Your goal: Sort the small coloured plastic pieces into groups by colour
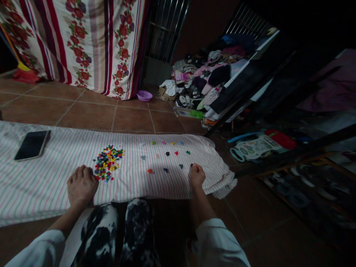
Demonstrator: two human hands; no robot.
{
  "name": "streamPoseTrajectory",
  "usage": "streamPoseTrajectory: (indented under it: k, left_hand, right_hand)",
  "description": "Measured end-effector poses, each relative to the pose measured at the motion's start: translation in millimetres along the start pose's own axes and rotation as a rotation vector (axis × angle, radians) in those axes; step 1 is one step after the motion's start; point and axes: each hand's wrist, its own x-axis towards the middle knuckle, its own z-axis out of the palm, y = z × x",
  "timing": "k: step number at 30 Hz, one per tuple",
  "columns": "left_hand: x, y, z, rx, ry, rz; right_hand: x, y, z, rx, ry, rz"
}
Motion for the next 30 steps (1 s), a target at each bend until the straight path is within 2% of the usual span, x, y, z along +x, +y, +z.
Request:
streamPoseTrajectory:
  k: [4,11,22,30]
  left_hand:
    - [0.3,-0.2,0.0,-0.013,-0.002,-0.001]
    - [1.3,1.6,-2.0,0.002,-0.025,-0.017]
    - [0.5,1.1,0.3,0.012,0.017,-0.005]
    - [1.2,-1.5,4.0,0.023,0.004,0.001]
  right_hand:
    - [15.0,15.5,-6.3,-0.118,-0.013,0.025]
    - [31.1,20.5,-6.7,-0.289,-0.114,0.056]
    - [32.4,17.3,-0.2,-0.371,-0.242,0.022]
    - [34.4,14.8,-2.2,-0.418,-0.259,0.013]
